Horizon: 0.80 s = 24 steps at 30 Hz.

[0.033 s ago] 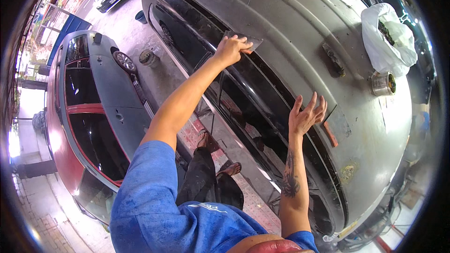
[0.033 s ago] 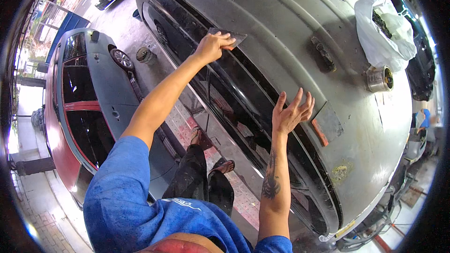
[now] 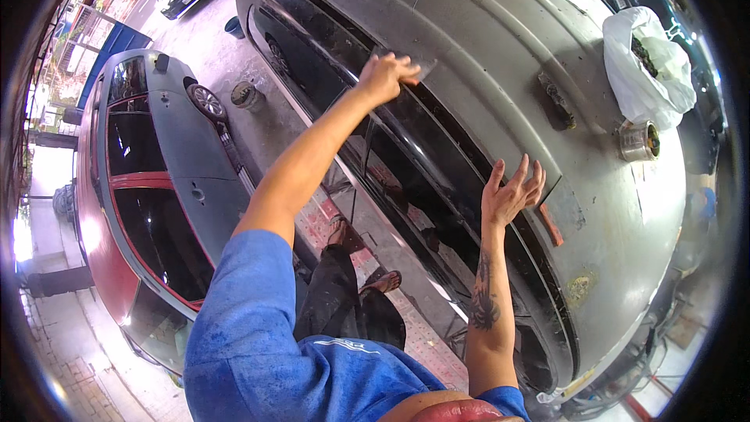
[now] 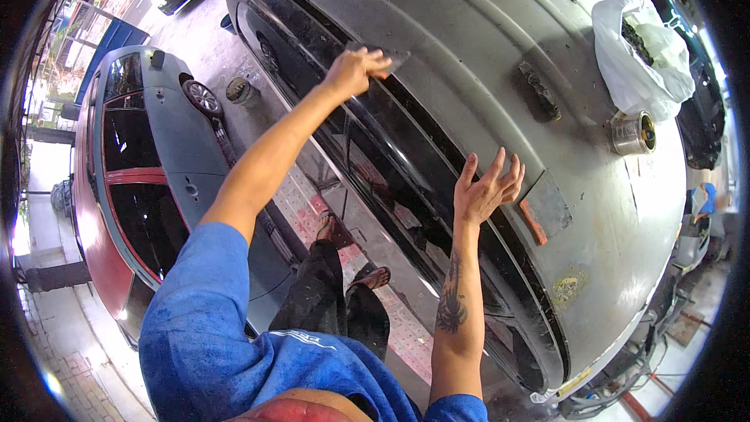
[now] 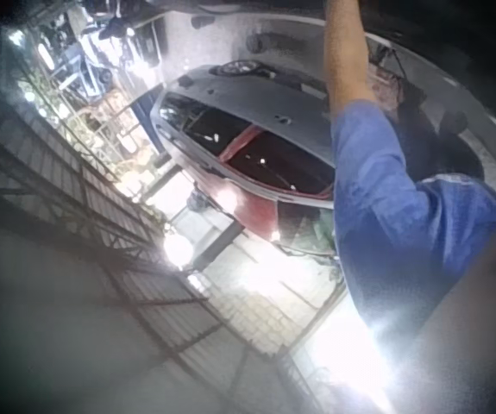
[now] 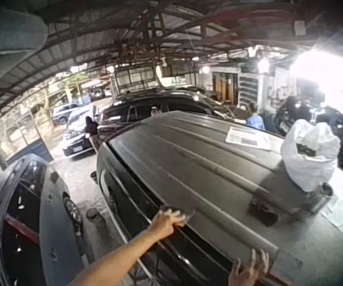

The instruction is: The person scrapes dried filler from a car hood using a putty knife, then applies a fresh layer of filler with a brush. They smooth the filler with a sanding block and continue applying filler to the hood surface.

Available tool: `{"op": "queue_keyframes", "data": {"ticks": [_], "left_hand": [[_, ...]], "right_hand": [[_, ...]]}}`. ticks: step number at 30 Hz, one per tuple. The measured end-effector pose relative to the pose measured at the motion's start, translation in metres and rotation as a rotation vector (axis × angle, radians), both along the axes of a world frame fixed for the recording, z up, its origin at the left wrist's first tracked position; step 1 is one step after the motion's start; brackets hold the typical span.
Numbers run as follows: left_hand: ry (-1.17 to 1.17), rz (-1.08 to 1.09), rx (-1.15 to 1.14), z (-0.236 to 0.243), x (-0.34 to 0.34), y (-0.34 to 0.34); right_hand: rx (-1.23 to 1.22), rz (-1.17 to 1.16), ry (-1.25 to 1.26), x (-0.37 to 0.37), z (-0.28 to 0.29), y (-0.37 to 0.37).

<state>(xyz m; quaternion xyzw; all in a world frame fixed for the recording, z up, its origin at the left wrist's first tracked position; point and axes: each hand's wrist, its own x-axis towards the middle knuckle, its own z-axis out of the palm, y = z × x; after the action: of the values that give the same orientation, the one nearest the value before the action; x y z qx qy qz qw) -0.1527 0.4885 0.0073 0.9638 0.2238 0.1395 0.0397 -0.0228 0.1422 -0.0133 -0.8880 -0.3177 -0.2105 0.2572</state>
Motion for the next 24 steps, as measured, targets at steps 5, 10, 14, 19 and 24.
{"op": "queue_keyframes", "data": {"ticks": [5, 10, 14, 19, 24], "left_hand": [[-0.274, 0.039, -0.171, 0.006, 0.005, 0.026], [0.013, -0.052, -0.022, -0.003, -0.002, 0.048], [-0.242, 0.033, -0.126, -0.007, 0.0, 0.087], [0.051, -0.128, -0.249, -0.006, -0.011, 0.104], [-0.05, -0.049, -0.14, 0.012, -0.017, 0.132]], "right_hand": [[-0.011, -0.024, -0.019, 0.003, -0.001, 0.008], [-0.013, -0.018, -0.048, 0.003, 0.002, 0.01], [-0.095, -0.063, -0.041, 0.002, 0.003, 0.009], [-0.11, -0.089, -0.041, 0.0, 0.004, 0.01], [-0.152, -0.096, -0.041, -0.002, 0.005, 0.01]]}}
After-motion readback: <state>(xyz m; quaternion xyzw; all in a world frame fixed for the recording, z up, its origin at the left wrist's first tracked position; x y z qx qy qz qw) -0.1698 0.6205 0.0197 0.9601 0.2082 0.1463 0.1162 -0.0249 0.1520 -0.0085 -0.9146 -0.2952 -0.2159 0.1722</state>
